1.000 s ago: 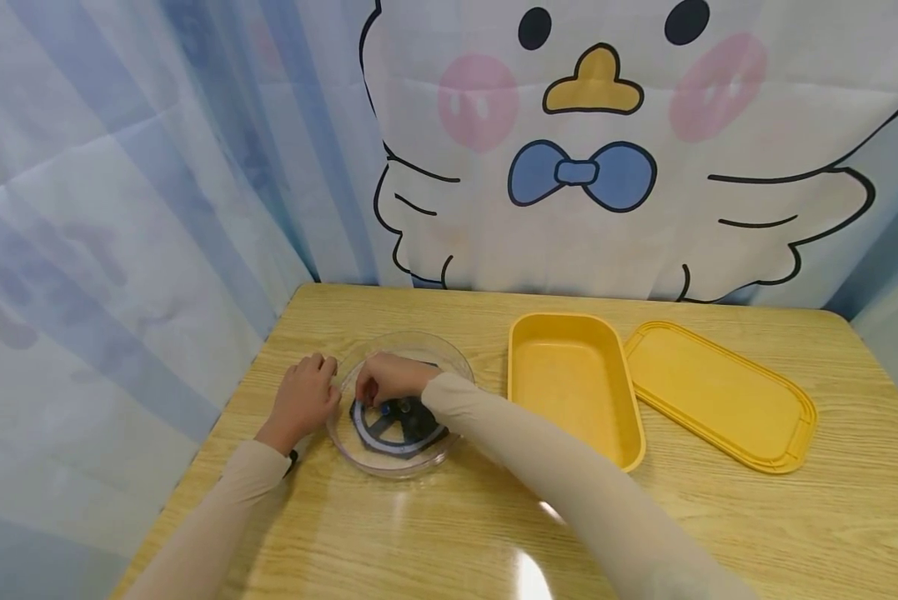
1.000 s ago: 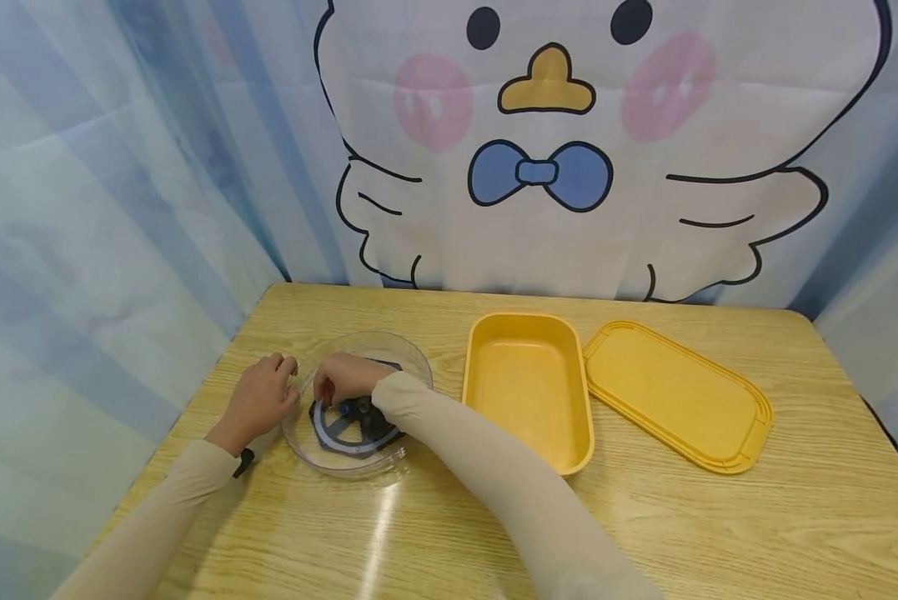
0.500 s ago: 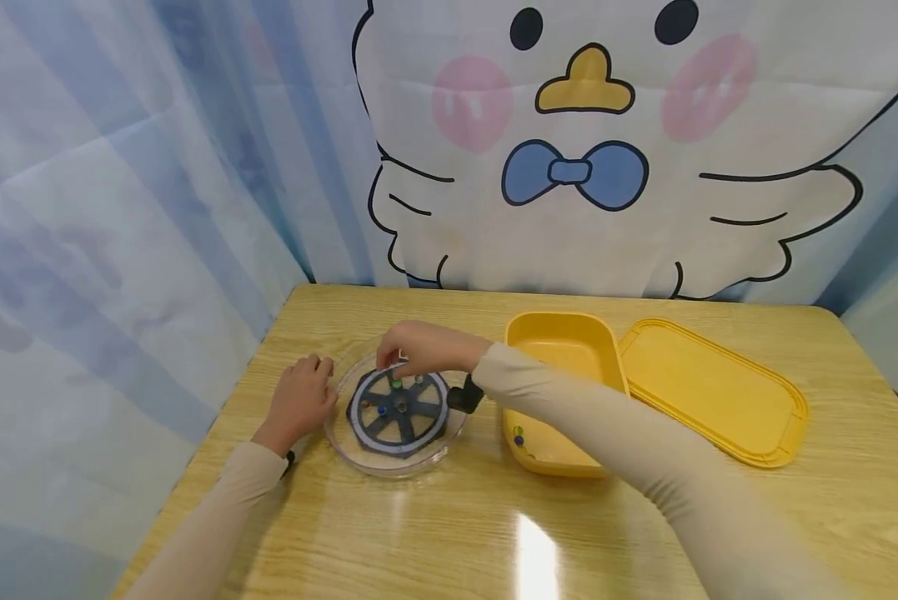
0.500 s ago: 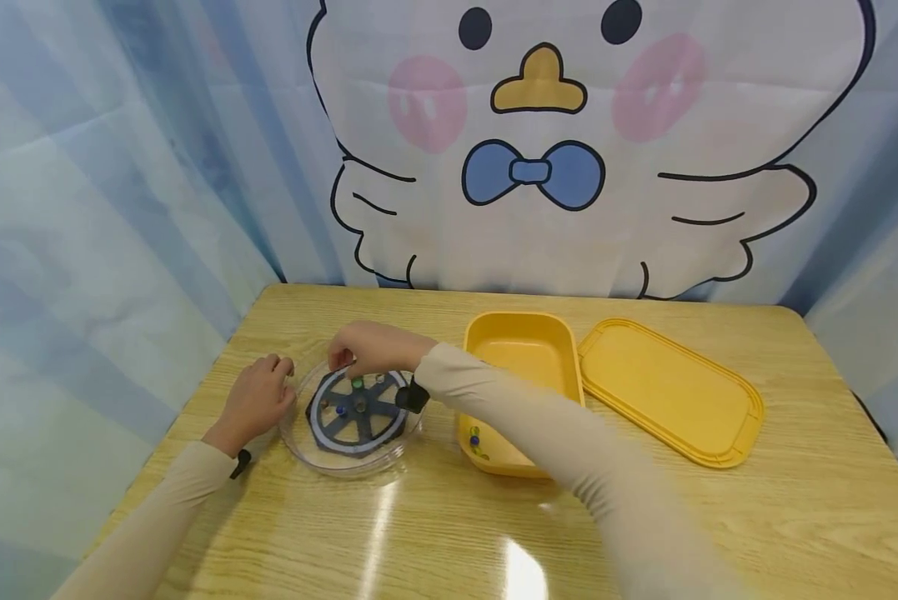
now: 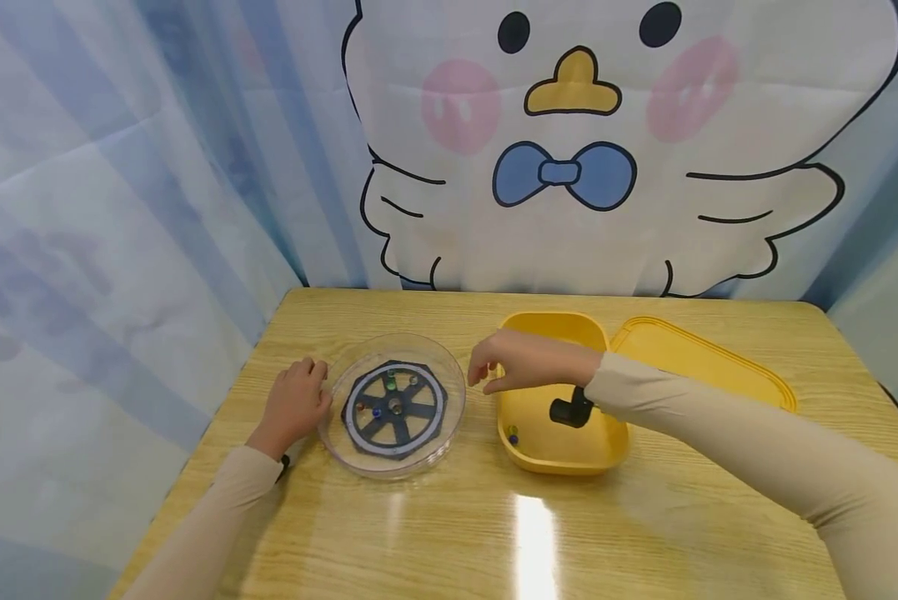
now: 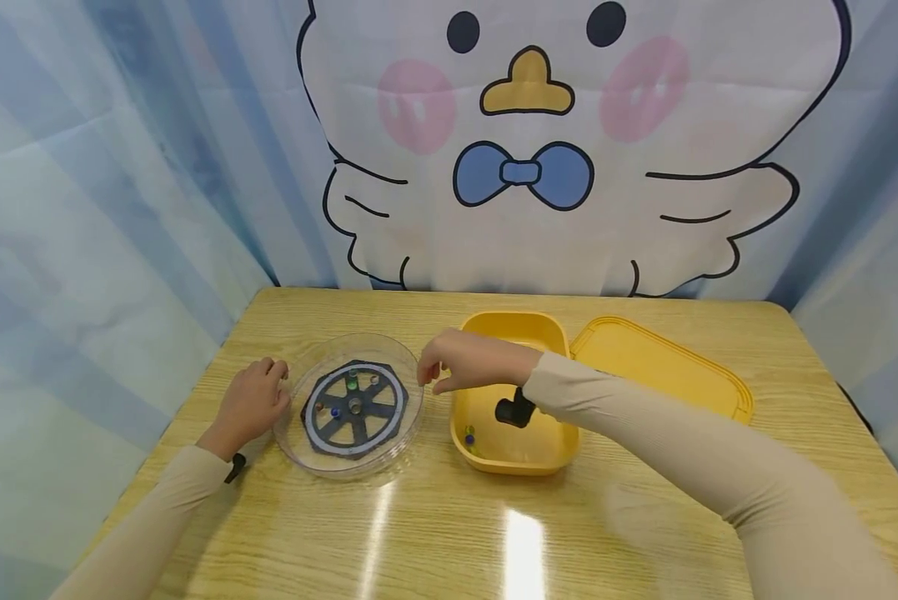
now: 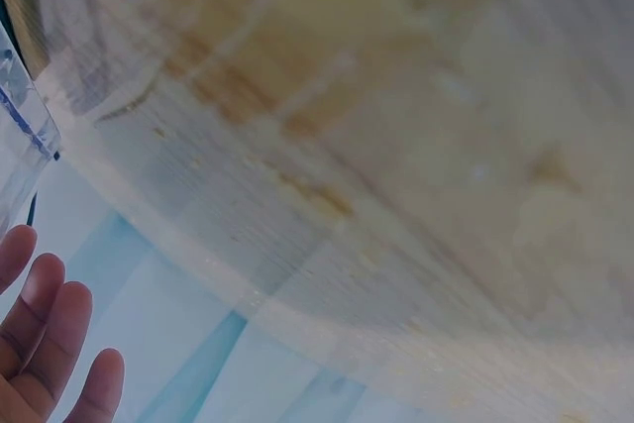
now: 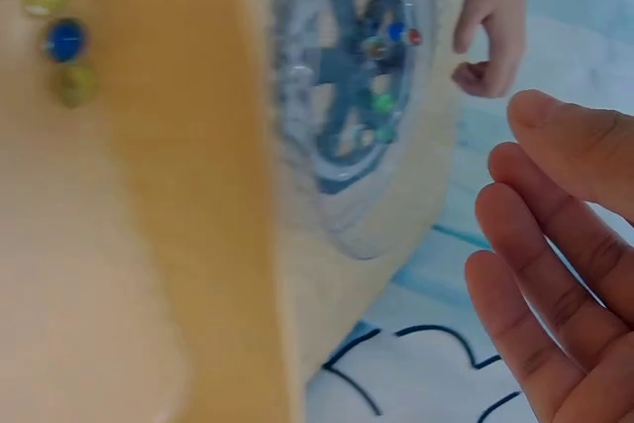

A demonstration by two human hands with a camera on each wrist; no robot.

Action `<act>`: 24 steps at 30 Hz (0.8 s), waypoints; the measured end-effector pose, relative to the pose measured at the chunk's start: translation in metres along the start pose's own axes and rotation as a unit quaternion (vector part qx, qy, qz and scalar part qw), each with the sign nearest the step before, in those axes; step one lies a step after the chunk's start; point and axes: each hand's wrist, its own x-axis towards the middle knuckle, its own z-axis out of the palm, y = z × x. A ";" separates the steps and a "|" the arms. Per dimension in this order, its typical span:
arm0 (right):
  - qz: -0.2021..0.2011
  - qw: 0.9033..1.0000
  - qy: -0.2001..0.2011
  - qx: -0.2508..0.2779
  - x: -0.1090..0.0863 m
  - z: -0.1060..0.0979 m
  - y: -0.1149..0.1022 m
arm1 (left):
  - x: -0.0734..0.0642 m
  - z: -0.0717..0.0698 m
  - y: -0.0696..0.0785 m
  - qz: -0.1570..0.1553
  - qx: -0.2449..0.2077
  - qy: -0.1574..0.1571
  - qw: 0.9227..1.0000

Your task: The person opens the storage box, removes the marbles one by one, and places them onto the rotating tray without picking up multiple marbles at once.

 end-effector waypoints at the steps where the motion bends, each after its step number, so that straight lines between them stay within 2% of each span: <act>1: -0.001 1.000 0.002 0.000 -0.006 0.002 0.003 | 0.000 0.000 0.000 0.000 0.000 0.000 1.000; 6: -0.003 1.000 0.005 0.002 -0.030 0.016 0.016 | 0.000 0.000 -0.001 -0.001 0.002 0.000 1.000; 10: 0.004 1.000 -0.001 0.020 -0.039 0.028 0.026 | 0.000 -0.001 0.000 0.000 0.001 0.001 1.000; 18: -0.002 0.999 -0.017 0.043 -0.037 0.050 0.037 | 0.000 -0.001 0.000 0.002 -0.002 0.007 1.000; 24: -0.019 0.999 -0.012 0.033 -0.033 0.063 0.046 | 0.000 -0.002 0.001 0.000 0.000 -0.001 1.000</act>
